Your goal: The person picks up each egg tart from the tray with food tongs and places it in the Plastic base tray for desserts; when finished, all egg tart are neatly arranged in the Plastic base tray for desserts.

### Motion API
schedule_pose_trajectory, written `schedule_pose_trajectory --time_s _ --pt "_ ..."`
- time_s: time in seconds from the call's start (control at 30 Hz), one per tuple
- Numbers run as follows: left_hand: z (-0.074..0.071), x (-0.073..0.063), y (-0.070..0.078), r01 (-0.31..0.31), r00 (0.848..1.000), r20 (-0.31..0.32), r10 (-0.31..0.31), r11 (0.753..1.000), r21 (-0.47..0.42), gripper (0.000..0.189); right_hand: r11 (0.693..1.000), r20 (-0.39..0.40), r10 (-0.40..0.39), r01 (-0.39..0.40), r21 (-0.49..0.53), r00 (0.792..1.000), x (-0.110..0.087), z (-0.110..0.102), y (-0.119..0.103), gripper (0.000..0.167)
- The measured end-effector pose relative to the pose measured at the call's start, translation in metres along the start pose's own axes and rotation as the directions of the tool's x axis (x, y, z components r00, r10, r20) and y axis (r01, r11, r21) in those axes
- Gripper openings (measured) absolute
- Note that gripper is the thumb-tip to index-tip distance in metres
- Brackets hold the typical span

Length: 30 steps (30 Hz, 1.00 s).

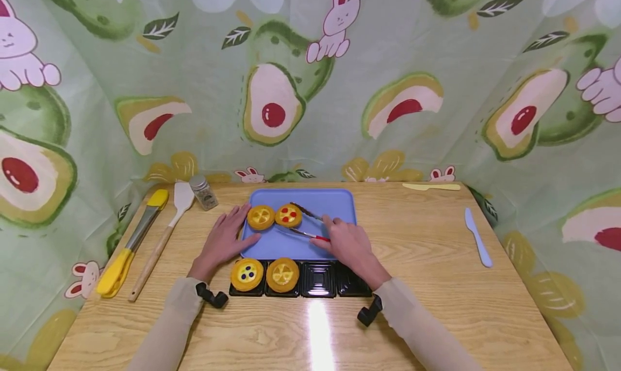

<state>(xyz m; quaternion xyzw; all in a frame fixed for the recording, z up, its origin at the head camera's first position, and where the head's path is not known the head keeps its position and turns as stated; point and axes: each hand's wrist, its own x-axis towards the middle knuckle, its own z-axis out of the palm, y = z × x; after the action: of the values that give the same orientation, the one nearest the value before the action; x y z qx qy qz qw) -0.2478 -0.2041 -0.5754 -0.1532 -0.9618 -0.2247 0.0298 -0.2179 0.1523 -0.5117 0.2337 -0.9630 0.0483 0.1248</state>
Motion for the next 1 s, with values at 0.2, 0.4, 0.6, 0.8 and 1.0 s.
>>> schedule_pose_trajectory --time_s 0.2,0.4,0.6,0.8,1.0 --pt "0.0010 -0.0009 -0.0002 0.007 1.000 0.002 -0.007 1.000 -0.002 0.100 1.000 -0.012 0.001 -0.001 0.000 1.000 0.0000 0.0025 -0.0010 0.073" --pt "0.0023 -0.0013 -0.0001 0.014 1.000 0.014 -0.014 1.000 0.000 0.101 1.000 -0.013 0.005 -0.005 -0.008 1.000 -0.0004 0.0060 -0.0009 0.070" --pt "0.0013 -0.0021 0.0005 0.013 1.000 0.009 -0.013 1.000 -0.006 0.101 1.000 -0.018 0.010 -0.009 0.019 1.000 -0.0011 0.0070 -0.0006 0.068" --pt "0.0008 -0.0021 0.0009 0.014 1.000 0.015 -0.014 1.000 -0.003 0.101 0.999 -0.006 0.024 -0.024 0.049 1.000 -0.0021 0.0051 0.0014 0.066" --pt "0.0007 0.0003 0.0010 0.014 1.000 0.005 -0.014 1.000 0.000 0.102 0.998 -0.022 0.031 -0.030 0.055 0.999 -0.0032 -0.0006 0.0040 0.064"
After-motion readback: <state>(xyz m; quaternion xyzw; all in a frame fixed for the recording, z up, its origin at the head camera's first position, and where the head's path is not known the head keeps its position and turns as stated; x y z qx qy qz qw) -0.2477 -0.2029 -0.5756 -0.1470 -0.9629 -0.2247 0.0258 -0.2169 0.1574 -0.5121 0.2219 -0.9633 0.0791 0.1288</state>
